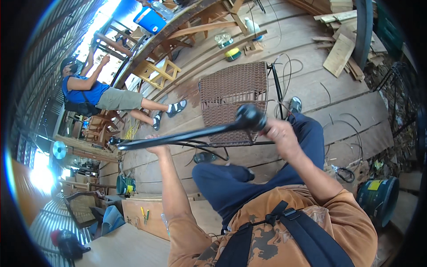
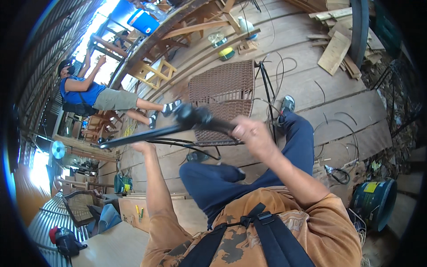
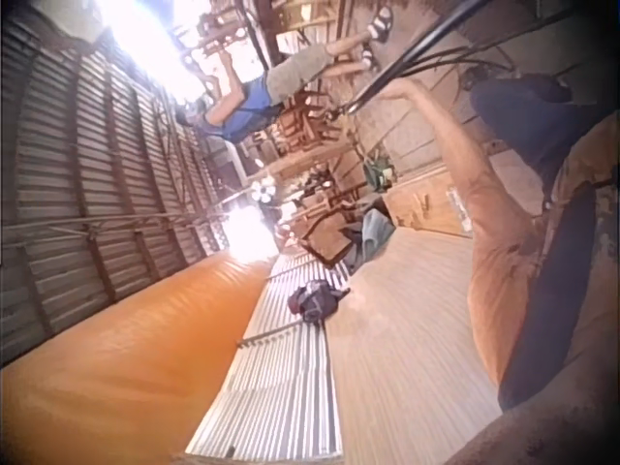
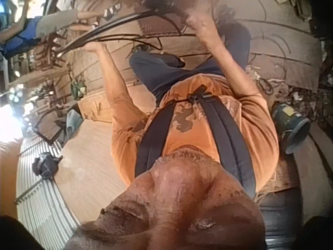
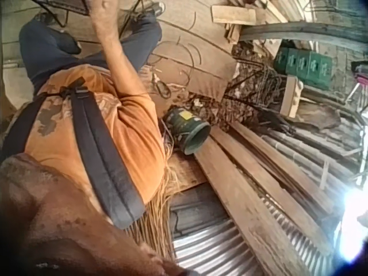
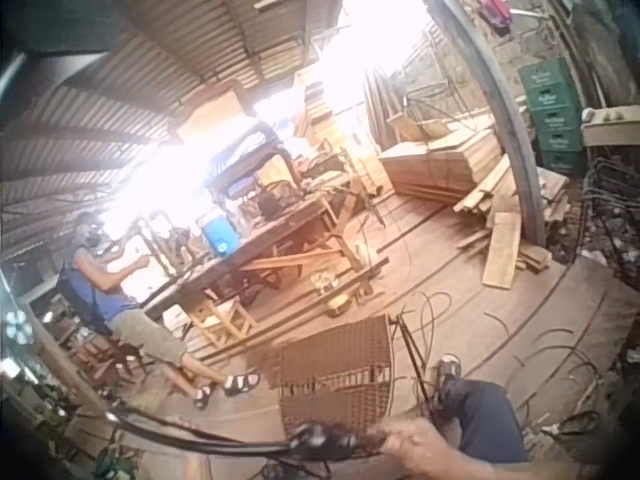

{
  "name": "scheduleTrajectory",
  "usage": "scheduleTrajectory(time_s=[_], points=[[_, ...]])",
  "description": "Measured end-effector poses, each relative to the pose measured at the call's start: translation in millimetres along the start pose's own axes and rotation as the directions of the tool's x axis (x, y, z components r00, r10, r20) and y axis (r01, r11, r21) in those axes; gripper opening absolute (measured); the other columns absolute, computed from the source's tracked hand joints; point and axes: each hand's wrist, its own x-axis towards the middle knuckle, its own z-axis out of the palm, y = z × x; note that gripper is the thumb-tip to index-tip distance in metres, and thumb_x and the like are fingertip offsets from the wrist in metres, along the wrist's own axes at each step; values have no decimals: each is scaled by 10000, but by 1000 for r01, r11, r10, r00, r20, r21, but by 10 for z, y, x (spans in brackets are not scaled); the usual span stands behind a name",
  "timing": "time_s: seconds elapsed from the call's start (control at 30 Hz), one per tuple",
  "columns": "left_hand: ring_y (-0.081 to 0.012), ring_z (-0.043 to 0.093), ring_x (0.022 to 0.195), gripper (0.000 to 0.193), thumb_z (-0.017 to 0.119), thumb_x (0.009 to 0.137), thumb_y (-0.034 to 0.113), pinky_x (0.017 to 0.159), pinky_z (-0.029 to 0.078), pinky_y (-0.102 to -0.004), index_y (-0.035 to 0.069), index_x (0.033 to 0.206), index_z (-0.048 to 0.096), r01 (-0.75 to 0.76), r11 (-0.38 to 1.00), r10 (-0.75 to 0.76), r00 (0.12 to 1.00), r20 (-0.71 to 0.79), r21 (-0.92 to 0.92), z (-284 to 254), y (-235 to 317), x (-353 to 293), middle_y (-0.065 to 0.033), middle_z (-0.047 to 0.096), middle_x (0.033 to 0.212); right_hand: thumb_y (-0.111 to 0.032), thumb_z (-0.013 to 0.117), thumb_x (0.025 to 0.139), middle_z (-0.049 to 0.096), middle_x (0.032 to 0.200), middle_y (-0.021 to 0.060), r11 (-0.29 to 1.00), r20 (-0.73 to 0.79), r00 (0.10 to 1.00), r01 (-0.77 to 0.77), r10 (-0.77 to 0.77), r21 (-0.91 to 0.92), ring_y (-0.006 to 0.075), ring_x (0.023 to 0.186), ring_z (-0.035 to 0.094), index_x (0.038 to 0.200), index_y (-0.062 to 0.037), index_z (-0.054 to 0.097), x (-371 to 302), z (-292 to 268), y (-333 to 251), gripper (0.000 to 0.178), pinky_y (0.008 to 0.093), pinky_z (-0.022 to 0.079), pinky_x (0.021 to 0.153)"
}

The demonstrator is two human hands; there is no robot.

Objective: Weaving synthetic strips onto a chair frame to create or repair the seat.

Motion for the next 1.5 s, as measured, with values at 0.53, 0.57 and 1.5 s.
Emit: scheduleTrajectory(time_s=[0.53,0.57,1.5], points=[[-333,526,927,193,470,832,38,838,423,-402,-18,1003,540,-592,451,-190,667,720,668,-446,-857,-1067,-166,565,968,-207,579,804,581,846,193,773,1,970,-193,243,-605,346,885,559,944,14,553,590,-57,1383,263,404,443,788],[-336,506,1001,218,480,798,-14,874,408,-402,2,1006,543,-751,445,-145,477,867,488,-284,-964,-1047,-158,552,993,-210,583,801,587,850,201,670,-20,962,-205,274,-713,347,893,563,941,16,554,602,-29,1477,267,417,444,789],[-372,308,1258,562,529,842,333,1007,282,-470,-5,1271,397,-830,208,-570,328,754,518,-38,-975,-1478,-182,334,1357,-242,580,857,494,586,59,598,2,762,-506,648,-622,141,520,444,767,-5,537,101,-1198,978,257,290,377,505]])
